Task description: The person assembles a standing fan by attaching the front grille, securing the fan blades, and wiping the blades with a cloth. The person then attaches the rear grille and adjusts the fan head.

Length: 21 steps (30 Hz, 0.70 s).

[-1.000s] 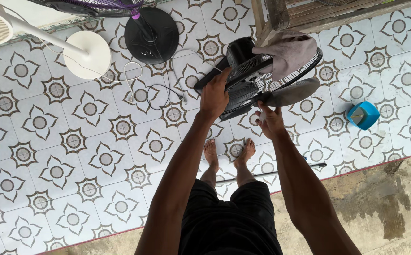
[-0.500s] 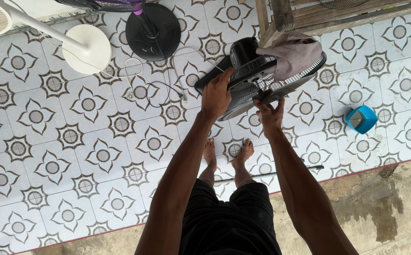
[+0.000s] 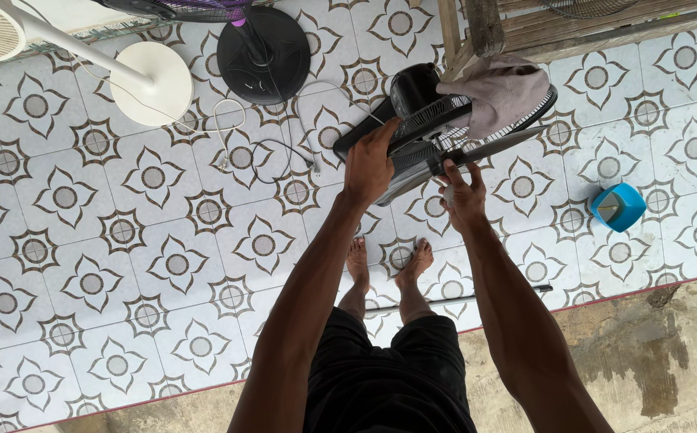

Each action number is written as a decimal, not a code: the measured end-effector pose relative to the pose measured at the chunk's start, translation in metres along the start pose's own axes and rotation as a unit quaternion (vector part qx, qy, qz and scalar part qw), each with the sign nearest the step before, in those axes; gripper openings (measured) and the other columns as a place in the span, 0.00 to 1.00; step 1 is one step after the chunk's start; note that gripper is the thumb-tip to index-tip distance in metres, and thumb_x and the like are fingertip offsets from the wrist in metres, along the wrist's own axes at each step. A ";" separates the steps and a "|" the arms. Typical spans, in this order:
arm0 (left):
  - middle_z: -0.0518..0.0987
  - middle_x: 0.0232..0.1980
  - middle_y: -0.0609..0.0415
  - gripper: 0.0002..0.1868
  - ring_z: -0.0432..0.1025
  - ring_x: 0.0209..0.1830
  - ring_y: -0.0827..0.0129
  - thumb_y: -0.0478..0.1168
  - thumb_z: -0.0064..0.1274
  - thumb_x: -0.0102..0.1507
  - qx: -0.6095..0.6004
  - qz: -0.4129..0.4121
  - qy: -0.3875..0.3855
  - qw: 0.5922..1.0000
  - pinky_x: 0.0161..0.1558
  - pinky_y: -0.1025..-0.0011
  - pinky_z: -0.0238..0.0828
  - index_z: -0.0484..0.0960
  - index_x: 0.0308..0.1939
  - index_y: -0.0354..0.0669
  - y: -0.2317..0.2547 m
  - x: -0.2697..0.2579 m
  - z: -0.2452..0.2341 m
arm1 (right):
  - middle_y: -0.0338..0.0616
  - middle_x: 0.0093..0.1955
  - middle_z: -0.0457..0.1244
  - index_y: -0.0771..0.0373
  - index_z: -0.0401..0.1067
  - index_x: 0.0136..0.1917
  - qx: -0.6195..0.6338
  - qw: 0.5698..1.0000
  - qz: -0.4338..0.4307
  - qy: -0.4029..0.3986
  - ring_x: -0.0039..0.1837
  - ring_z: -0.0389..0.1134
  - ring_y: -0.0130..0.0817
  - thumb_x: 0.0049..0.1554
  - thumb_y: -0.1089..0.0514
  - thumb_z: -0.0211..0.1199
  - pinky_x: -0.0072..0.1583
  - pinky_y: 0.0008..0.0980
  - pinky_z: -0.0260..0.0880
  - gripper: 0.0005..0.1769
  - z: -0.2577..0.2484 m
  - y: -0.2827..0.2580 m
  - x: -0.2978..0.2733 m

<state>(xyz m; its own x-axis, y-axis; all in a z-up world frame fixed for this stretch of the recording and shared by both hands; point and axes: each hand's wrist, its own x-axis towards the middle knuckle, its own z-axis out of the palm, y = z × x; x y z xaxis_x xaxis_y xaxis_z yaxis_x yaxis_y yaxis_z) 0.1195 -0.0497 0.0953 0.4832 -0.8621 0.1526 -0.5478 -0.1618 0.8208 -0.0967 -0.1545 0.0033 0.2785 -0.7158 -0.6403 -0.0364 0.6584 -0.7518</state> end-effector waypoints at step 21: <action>0.82 0.53 0.43 0.36 0.79 0.46 0.46 0.19 0.51 0.55 0.051 -0.022 -0.019 0.998 0.43 0.55 0.78 0.71 0.66 0.44 0.003 -0.007 0.003 | 0.47 0.59 0.65 0.53 0.38 0.83 -0.134 0.989 -0.059 0.028 0.45 0.65 0.31 0.46 0.35 0.74 0.39 0.30 0.68 0.66 0.025 -0.015 -0.006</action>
<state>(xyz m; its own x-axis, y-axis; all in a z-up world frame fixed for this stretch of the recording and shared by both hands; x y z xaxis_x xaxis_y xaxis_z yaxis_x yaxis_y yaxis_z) 0.1128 -0.0457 0.0955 0.4827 -0.8705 0.0954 -0.5952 -0.2462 0.7649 -0.0741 -0.1537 0.0222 0.2417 -0.8009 -0.5479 -0.2616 0.4899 -0.8316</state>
